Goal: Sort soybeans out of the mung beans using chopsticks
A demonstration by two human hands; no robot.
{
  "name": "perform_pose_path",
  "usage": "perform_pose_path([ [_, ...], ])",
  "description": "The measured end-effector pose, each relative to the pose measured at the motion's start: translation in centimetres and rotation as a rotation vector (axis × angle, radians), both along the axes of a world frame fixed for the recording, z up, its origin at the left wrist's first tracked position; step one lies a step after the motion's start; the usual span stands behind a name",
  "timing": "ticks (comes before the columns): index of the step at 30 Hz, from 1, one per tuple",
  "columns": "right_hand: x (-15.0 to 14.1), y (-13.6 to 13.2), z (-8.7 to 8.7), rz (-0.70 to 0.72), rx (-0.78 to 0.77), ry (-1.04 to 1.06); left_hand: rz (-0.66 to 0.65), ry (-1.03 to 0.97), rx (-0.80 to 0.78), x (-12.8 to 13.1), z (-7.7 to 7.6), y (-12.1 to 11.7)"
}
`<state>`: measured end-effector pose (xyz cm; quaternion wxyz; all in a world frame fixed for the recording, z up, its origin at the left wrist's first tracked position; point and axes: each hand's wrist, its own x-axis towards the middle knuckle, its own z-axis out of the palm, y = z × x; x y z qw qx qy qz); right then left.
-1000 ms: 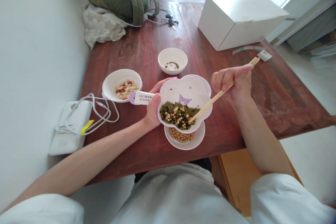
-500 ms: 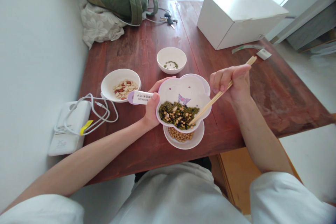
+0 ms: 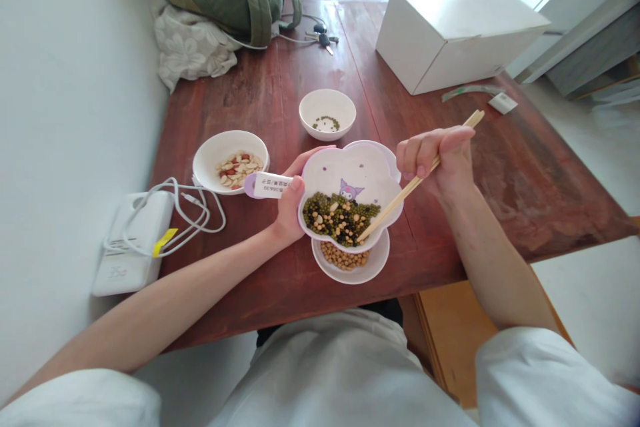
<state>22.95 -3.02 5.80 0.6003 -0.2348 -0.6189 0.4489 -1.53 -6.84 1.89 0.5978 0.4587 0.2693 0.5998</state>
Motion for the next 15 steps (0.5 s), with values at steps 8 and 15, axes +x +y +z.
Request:
perform_pose_path([
  [8, 0.12, -0.01, -0.28, -0.02, -0.013, -0.031, 0.019, 0.036, -0.051, -0.03, 0.21, 0.01],
  [15, -0.2, 0.13, -0.11, 0.056, 0.004, -0.006, 0.02, 0.039, -0.011, -0.15, -0.2, 0.01],
])
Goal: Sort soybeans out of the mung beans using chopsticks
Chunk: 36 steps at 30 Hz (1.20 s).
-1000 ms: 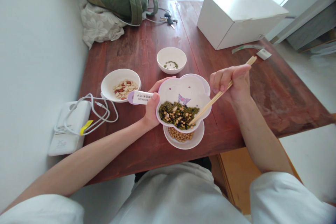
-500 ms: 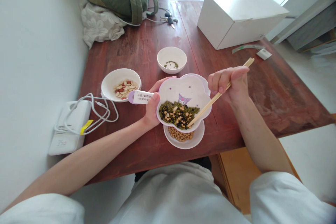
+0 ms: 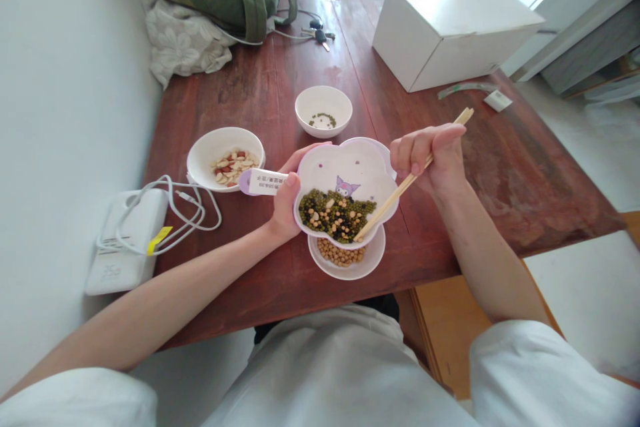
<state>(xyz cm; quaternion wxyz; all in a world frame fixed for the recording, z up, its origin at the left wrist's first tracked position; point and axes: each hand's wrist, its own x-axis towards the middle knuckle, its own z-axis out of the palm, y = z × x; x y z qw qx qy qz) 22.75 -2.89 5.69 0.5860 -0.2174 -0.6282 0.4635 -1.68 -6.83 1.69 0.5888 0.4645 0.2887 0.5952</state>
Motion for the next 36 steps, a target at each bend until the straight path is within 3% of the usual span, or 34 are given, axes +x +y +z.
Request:
perform_pose_path([
  [16, 0.03, 0.11, -0.39, -0.038, -0.035, -0.019, 0.002, -0.002, -0.014, -0.02, -0.09, -0.12],
  [22, 0.21, 0.18, -0.54, 0.03, -0.007, -0.008, -0.037, -0.065, 0.008, 0.06, -0.14, -0.04],
  [27, 0.27, 0.19, -0.48, -0.022, -0.026, -0.05, 0.0, -0.004, -0.041, 0.23, 0.33, 0.03],
  [31, 0.38, 0.3, -0.35, 0.015, -0.028, -0.029, 0.017, 0.008, -0.044, 0.24, 0.49, 0.01],
  [36, 0.2, 0.35, -0.41, -0.064, -0.047, 0.007, -0.017, 0.007, -0.021, 0.07, 0.5, -0.13],
])
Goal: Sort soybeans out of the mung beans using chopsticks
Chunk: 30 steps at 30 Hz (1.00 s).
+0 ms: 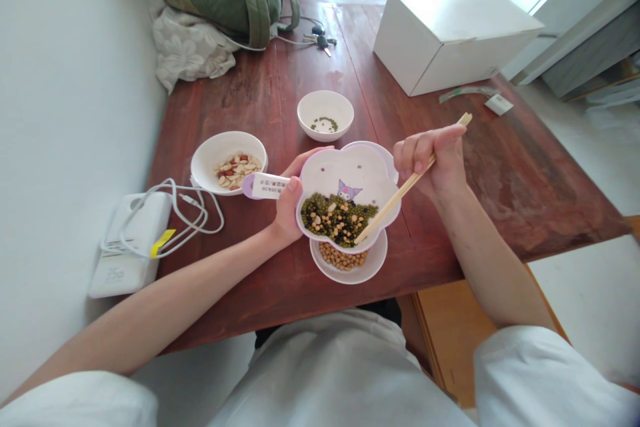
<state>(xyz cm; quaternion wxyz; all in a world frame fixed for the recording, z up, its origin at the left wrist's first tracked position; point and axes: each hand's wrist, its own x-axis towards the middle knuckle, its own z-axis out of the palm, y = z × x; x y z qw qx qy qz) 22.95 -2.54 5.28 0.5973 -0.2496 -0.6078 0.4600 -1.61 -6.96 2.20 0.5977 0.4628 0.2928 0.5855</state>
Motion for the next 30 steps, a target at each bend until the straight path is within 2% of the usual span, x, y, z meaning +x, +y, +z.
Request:
perform_pose_path([
  [3, -0.28, -0.12, -0.16, -0.026, 0.029, 0.014, 0.003, -0.009, 0.002, -0.03, -0.06, -0.01],
  [8, -0.47, -0.36, -0.35, 0.026, 0.034, -0.007, 0.036, -0.011, -0.037, 0.15, -0.11, 0.08],
  [16, -0.47, -0.58, -0.05, 0.032, 0.074, -0.021, -0.044, -0.093, 0.06, 0.11, -0.05, 0.06],
  [23, -0.55, -0.64, 0.16, 0.095, 0.105, -0.012, -0.037, -0.129, 0.109, 0.23, -0.15, 0.11],
  [30, -0.21, -0.35, 0.06, 0.118, 0.114, -0.01, -0.028, -0.095, 0.068, 0.21, -0.27, 0.14],
])
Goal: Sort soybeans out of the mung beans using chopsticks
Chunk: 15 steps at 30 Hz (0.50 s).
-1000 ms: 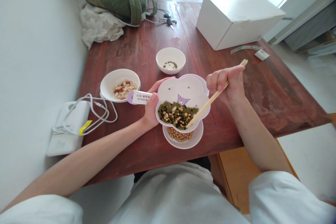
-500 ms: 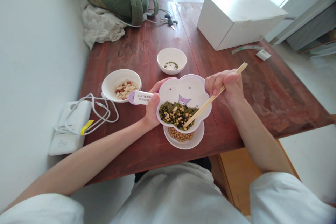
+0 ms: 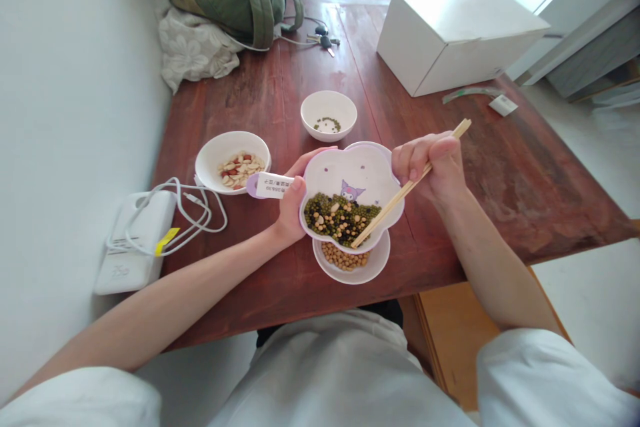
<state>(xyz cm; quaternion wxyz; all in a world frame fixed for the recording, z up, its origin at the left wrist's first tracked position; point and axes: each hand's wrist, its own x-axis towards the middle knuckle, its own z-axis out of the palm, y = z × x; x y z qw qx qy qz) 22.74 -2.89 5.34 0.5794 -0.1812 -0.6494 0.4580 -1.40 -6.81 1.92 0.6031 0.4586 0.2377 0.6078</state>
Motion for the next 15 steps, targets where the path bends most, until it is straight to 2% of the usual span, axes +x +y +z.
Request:
perform_pose_path([
  [9, -0.12, -0.18, 0.12, -0.062, -0.043, -0.029, -0.015, -0.014, 0.029, 0.01, -0.07, 0.09],
  [15, -0.24, -0.32, 0.19, -0.024, -0.02, -0.018, -0.013, 0.008, 0.035, -0.13, -0.14, 0.21],
])
